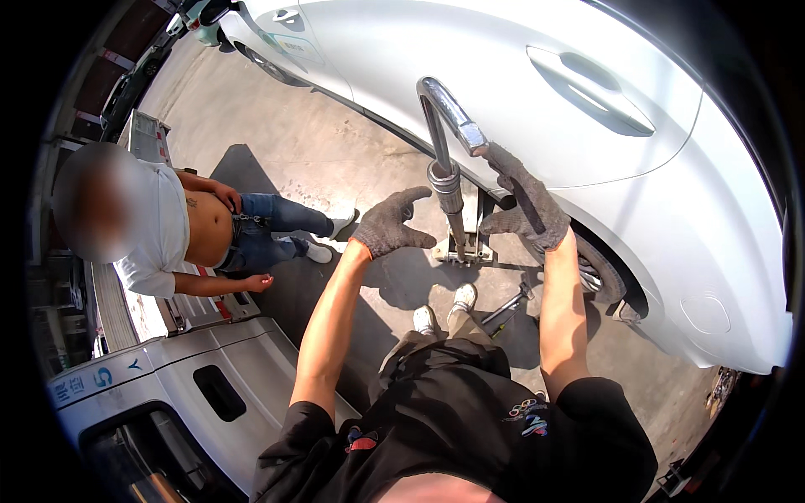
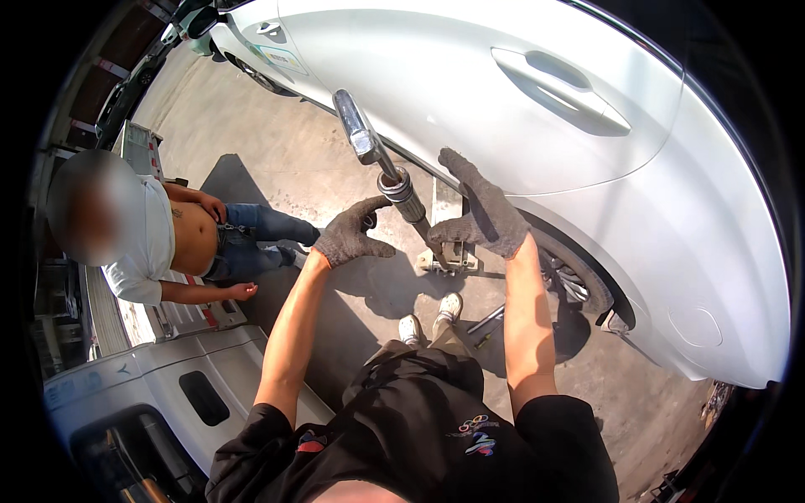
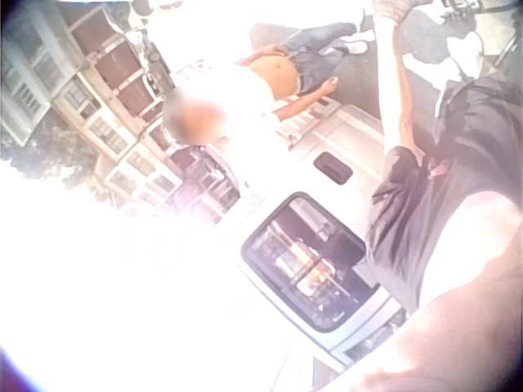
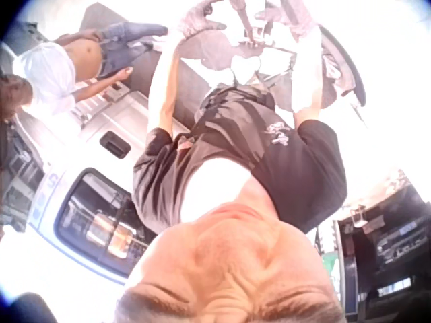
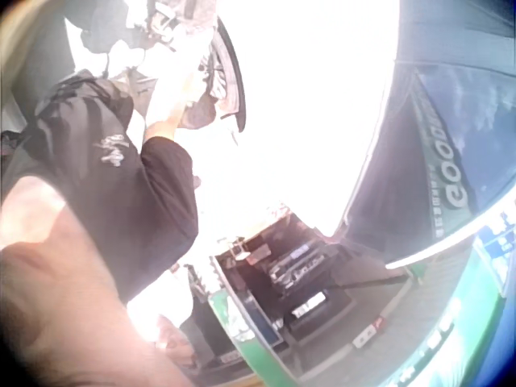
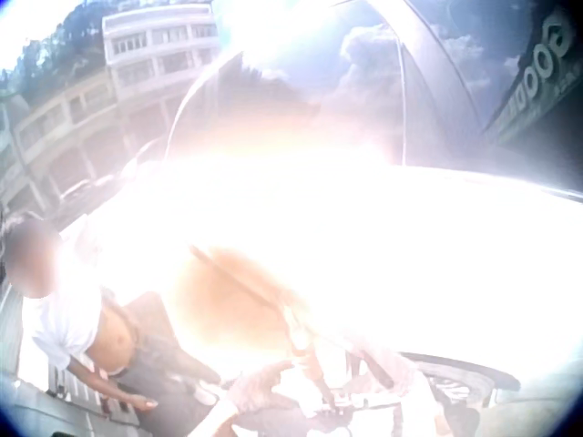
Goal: The person mounts a tire onto a car wheel hub, secures it with lug nuts using an impact wrench, and then tightens them with a torque wrench.
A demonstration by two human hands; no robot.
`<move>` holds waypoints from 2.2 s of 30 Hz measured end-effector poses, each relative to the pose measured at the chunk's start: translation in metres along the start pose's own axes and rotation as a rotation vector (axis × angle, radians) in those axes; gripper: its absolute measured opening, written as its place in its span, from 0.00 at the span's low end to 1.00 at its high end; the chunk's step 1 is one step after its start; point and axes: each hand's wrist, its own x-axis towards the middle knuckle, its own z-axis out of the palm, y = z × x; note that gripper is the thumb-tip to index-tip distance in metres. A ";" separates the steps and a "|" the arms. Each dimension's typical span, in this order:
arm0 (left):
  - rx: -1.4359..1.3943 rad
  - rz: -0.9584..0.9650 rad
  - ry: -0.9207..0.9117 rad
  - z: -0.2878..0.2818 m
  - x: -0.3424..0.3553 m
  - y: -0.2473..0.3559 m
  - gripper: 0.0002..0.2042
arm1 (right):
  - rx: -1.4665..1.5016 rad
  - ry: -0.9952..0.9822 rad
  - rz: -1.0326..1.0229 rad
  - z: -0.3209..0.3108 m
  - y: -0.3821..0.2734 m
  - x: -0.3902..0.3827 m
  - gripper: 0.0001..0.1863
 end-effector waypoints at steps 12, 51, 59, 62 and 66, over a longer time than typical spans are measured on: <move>0.002 0.117 0.254 0.036 0.072 -0.026 0.26 | 0.169 0.039 -0.100 0.046 -0.027 0.055 0.12; 0.612 0.375 0.246 0.034 0.040 -0.066 0.26 | 0.157 0.230 -0.162 0.079 -0.022 0.062 0.09; 0.420 0.279 0.436 0.086 0.026 -0.053 0.25 | 0.158 0.056 -0.188 0.071 -0.018 0.056 0.11; 0.200 0.138 0.592 0.085 0.023 -0.059 0.25 | 0.101 0.092 -0.198 0.094 -0.037 0.055 0.11; -0.037 0.017 0.756 0.110 0.034 -0.048 0.24 | 0.118 0.339 0.008 0.103 -0.055 0.031 0.14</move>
